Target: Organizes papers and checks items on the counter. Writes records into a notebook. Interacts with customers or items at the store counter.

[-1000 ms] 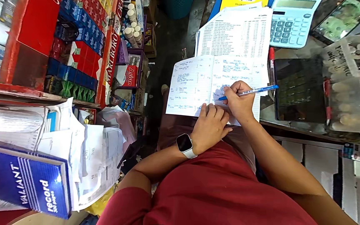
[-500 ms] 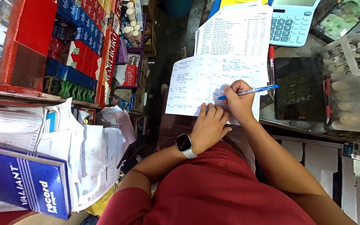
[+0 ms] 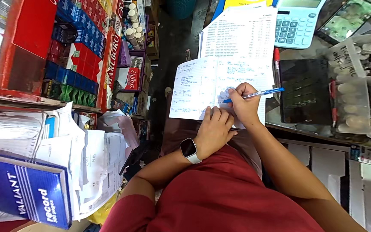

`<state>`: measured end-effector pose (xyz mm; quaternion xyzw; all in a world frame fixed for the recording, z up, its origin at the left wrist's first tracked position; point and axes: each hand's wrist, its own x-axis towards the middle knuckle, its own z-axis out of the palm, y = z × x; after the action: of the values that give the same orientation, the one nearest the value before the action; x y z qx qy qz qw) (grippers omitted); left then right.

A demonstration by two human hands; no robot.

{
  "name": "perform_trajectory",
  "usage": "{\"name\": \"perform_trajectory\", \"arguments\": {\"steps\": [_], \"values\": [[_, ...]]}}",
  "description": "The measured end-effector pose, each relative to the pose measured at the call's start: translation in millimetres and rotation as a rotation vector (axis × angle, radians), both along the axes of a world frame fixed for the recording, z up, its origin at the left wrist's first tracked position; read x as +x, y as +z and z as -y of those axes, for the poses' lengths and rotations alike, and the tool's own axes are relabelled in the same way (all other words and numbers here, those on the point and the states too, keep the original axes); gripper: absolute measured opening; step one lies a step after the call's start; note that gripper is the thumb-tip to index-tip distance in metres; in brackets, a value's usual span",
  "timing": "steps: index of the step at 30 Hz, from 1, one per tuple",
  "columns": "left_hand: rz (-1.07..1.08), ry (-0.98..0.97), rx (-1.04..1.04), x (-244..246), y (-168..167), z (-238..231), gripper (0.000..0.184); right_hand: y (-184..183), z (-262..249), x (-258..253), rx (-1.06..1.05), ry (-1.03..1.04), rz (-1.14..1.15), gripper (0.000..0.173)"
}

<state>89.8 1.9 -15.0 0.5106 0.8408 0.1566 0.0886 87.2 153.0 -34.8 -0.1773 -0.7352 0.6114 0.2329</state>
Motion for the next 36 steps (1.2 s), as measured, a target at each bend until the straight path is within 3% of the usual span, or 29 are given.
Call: {"name": "perform_trajectory", "arguments": {"steps": [36], "values": [[-0.027,-0.013,-0.009,-1.3,1.0,-0.3,0.053,3.2,2.4,-3.1,-0.013,-0.029,0.012,0.029]]}}
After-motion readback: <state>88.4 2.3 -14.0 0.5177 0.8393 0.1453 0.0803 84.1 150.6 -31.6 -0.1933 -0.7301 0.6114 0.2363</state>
